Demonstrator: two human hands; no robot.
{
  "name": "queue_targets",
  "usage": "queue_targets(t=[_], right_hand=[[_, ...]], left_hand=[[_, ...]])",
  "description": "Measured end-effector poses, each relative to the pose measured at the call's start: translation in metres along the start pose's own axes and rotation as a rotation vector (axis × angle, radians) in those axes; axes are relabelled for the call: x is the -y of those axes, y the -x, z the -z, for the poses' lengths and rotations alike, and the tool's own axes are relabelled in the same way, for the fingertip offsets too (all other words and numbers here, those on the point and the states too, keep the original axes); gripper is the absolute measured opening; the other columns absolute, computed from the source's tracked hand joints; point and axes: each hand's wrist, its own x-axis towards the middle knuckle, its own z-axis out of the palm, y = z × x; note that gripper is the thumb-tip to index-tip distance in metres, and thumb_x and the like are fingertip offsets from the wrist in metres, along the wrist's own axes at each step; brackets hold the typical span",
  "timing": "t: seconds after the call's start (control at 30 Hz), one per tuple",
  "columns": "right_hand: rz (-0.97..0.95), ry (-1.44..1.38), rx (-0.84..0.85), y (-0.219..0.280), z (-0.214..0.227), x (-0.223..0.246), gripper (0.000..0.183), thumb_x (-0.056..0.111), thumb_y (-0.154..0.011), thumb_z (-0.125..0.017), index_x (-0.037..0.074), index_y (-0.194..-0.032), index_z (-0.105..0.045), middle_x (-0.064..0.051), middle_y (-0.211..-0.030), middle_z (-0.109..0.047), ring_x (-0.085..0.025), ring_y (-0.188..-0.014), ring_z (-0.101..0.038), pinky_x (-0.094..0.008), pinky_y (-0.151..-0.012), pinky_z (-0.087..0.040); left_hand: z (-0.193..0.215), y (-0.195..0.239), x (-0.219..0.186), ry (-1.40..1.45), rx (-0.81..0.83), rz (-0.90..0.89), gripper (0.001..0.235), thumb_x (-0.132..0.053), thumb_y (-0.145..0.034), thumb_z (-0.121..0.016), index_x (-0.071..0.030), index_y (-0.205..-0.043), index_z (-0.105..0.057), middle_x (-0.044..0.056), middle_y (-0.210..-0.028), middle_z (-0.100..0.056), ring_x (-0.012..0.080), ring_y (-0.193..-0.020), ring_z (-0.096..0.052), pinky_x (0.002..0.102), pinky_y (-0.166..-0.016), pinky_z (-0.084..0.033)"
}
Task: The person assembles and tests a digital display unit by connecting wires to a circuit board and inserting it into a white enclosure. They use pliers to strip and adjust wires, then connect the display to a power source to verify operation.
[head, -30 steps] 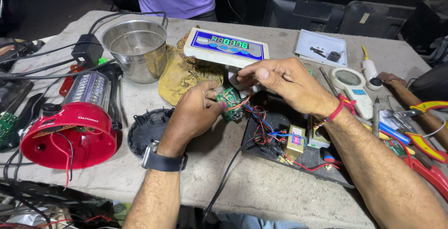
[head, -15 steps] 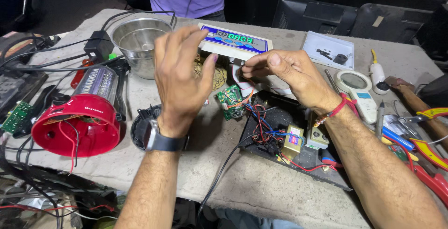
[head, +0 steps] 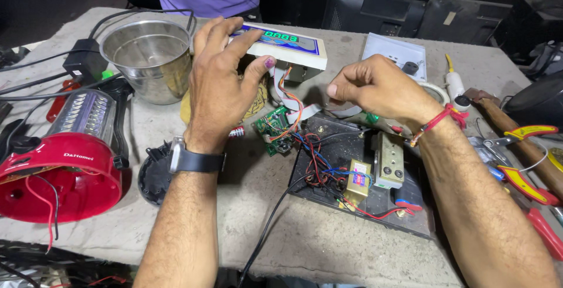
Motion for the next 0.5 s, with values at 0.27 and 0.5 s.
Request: queue_targets(t=[0.27,0.5], right_hand=[[0.03,0.316,0.071,-0.007,-0.037,-0.004,0.037,0.022,-0.092,-0.07,0.011,-0.127,-0.069,-0.01,-0.104,-0.078,-0.02,-0.092,-0.073,-0.037,-0.084,-0.056],[0.085,0.35,0.079,-0.005,-0.04,-0.001,0.033,0.025,-0.083,-0.079,0.011,-0.113,-0.074,-0.008,-0.098,-0.077,-0.022,-0.092,-0.074,-0.037,-0.081,-0.057]], left_hand=[[-0.002,0.008,-0.002,-0.003,-0.041,0.001,0.04,-0.028,-0.095,-0.08,-0.006,-0.128,-0.073,0.015,-0.136,-0.063,0.0411,-0.139,-0.048,0.051,-0.111,-0.046],[-0.003,0.007,-0.004,-0.04,-0.056,-0.003,0.041,-0.03,-0.095,-0.081,-0.006,-0.127,-0.073,0.014,-0.136,-0.064,0.0402,-0.139,-0.048,0.051,-0.108,-0.046]])
